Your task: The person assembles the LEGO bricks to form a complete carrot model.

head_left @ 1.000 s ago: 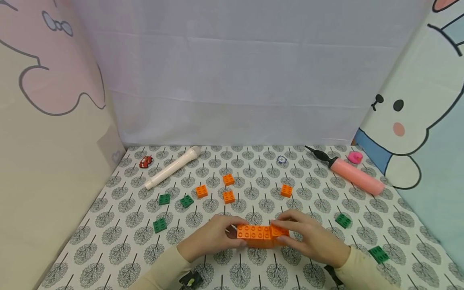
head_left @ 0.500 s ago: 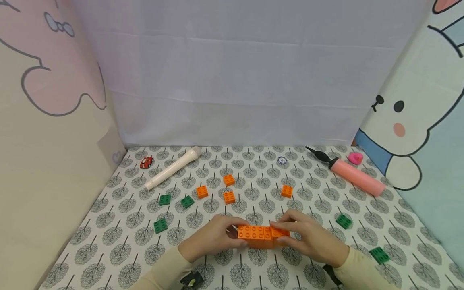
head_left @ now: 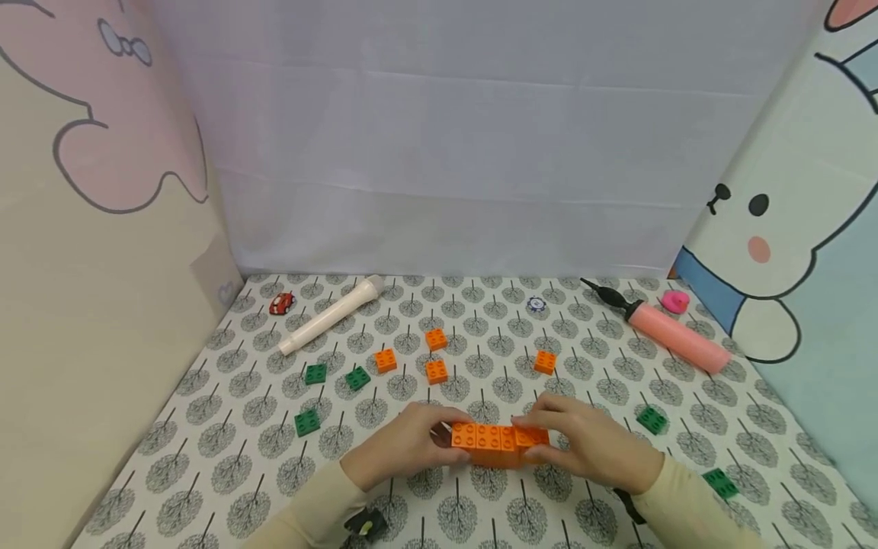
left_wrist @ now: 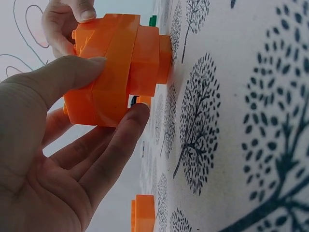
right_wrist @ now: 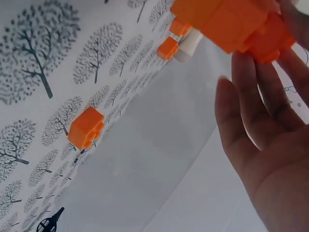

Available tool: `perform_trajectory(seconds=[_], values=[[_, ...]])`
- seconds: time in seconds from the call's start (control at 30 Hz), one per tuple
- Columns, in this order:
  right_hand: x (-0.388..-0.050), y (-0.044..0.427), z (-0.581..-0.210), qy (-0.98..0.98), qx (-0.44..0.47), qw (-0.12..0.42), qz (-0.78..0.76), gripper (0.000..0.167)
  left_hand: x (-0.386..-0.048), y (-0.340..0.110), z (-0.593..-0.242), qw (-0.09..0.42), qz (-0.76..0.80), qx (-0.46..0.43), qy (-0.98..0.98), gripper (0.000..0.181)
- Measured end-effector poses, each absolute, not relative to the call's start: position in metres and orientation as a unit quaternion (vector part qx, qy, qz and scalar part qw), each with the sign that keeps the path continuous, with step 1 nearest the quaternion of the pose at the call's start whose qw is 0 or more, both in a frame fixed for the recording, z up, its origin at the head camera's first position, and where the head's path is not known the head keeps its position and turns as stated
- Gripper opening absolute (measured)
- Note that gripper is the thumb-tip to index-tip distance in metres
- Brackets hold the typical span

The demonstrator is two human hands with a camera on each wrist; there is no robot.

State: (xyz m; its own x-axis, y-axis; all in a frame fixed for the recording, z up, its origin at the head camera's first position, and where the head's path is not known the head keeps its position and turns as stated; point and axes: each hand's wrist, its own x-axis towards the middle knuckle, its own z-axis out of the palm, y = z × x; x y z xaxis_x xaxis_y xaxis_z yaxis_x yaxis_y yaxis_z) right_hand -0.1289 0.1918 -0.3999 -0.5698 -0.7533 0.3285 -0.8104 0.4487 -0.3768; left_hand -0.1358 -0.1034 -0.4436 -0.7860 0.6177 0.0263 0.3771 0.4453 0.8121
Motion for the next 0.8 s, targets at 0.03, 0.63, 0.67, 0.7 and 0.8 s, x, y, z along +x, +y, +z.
perform_trajectory(seconds=[0.03, 0.63, 0.67, 0.7, 0.8], values=[[-0.131, 0.193, -0.398, -0.853, 0.455, 0.037, 0.254, 0.035, -0.136, -0.104, -0.444, 0.138, 0.436, 0.297, 0.838, 0.040], [-0.214, 0.216, -0.409, -0.950, 0.267, 0.045, 0.156, 0.049, -0.138, -0.105, -0.444, 0.141, 0.434, 0.297, 0.838, 0.041], [-0.216, 0.217, -0.412, -0.952, 0.262, 0.038, 0.155, 0.050, -0.138, -0.105, -0.445, 0.142, 0.434, 0.298, 0.838, 0.041], [-0.219, 0.218, -0.414, -0.953, 0.258, 0.031, 0.154, 0.051, -0.138, -0.105, -0.445, 0.143, 0.434, 0.297, 0.839, 0.041], [-0.223, 0.220, -0.419, -0.957, 0.246, 0.008, 0.152, 0.054, -0.137, -0.105, -0.444, 0.146, 0.436, 0.296, 0.838, 0.040]])
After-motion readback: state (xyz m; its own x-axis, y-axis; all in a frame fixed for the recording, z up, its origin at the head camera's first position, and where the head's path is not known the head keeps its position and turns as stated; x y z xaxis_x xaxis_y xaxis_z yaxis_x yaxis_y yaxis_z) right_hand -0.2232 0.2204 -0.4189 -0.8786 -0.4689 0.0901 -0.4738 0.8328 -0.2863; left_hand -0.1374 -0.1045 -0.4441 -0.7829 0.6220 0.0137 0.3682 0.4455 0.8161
